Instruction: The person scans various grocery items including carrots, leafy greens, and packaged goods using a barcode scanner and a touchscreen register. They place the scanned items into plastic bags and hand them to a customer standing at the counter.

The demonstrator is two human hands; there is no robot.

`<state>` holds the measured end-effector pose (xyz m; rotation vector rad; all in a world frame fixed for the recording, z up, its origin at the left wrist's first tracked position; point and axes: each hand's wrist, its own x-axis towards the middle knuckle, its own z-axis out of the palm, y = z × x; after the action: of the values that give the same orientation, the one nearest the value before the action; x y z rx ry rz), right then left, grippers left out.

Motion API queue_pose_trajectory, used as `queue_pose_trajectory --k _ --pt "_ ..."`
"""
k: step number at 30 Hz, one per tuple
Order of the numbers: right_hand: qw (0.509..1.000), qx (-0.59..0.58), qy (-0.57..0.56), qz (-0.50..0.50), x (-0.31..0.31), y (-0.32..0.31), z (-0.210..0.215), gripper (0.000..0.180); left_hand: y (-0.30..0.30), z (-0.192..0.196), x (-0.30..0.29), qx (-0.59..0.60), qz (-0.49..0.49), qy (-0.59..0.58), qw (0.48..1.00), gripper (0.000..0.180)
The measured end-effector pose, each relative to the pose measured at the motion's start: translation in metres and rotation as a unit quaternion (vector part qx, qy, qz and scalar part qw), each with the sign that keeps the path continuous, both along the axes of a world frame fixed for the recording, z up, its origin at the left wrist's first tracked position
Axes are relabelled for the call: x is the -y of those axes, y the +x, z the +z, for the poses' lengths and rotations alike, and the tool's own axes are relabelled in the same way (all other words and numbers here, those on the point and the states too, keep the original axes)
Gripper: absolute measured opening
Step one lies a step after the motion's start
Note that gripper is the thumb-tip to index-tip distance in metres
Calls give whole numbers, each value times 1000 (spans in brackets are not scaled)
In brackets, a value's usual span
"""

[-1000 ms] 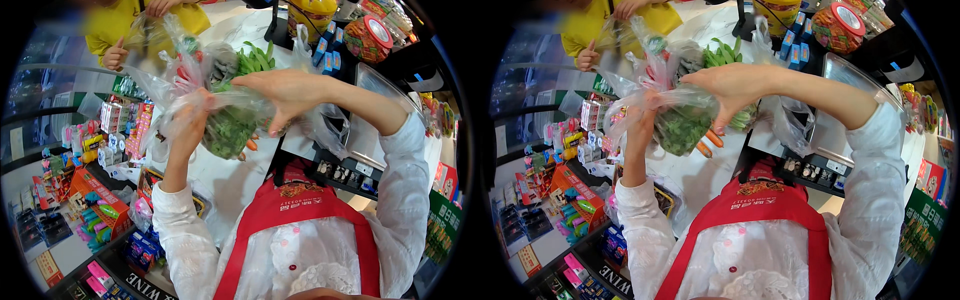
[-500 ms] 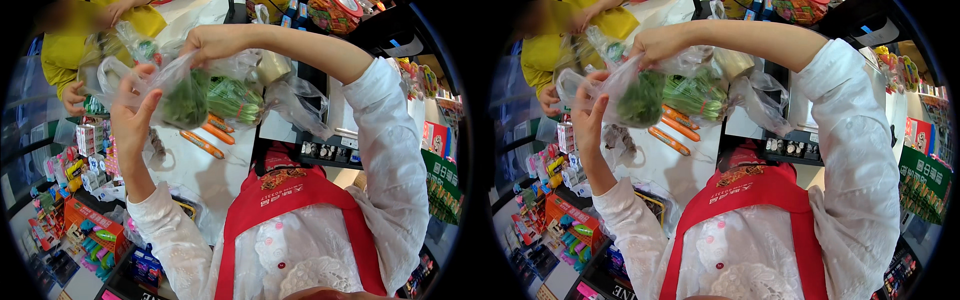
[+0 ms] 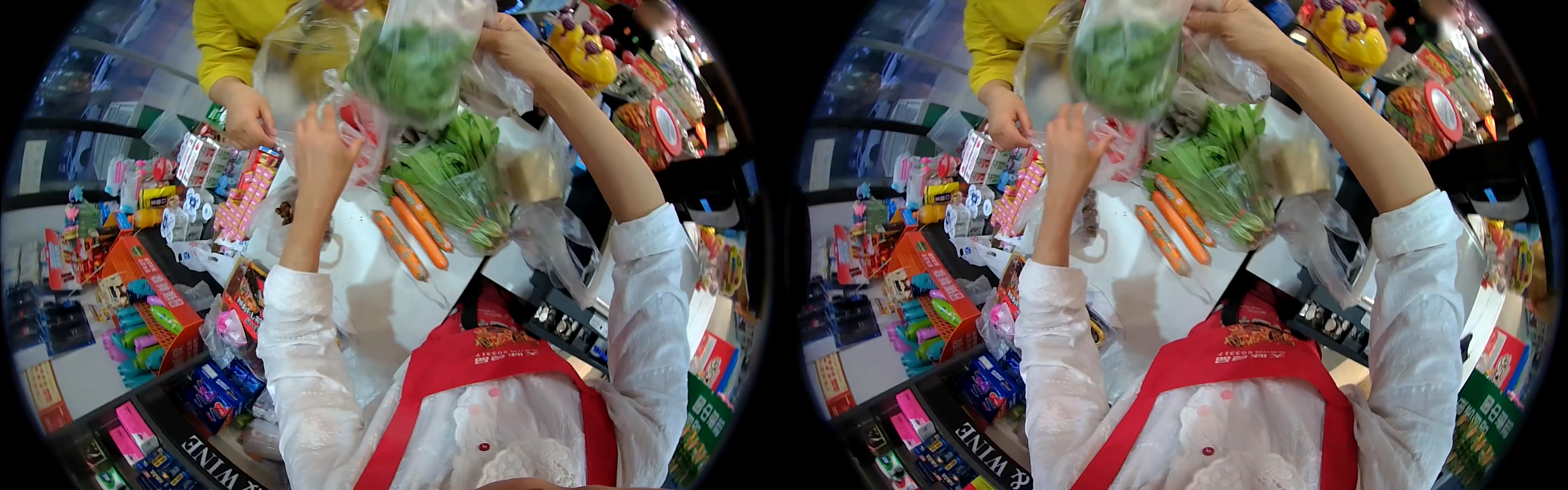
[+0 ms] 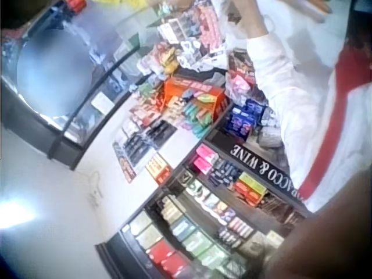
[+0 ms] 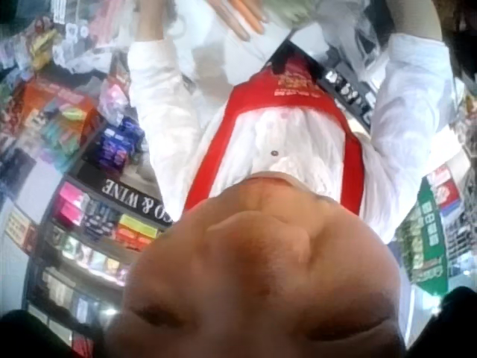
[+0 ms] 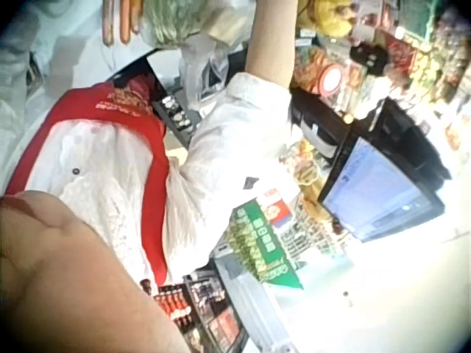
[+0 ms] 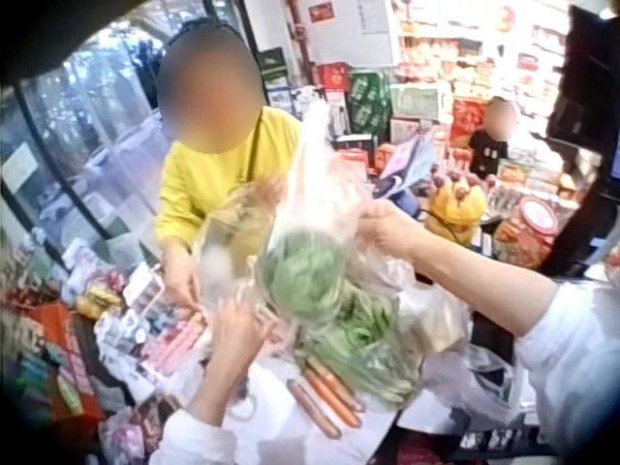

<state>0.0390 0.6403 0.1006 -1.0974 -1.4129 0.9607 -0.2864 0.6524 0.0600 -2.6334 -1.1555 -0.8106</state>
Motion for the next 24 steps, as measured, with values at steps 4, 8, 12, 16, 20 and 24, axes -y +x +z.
queue_pose_trajectory --k 4,8,12,16,20,24 --pt "994 -103 5 -36 -51 -54 20 16 -12 -14 2 -125 34 -125 984 61" --pt "994 14 104 15 -91 -131 43 18 -19 -17 7 -199 45 -223 953 46" --pt "901 328 283 15 -159 -168 -6 17 -28 -12 21 -171 -5 -248 954 36" --pt "905 382 186 -33 -194 -194 -68 17 -47 -6 23 -147 -7 -237 960 40" --pt "872 468 135 53 -206 -214 -76 31 -61 -12 22 -145 4 -225 964 45" --pt "812 569 87 94 -214 -188 -104 31 -53 -14 21 -139 -30 -198 970 40"
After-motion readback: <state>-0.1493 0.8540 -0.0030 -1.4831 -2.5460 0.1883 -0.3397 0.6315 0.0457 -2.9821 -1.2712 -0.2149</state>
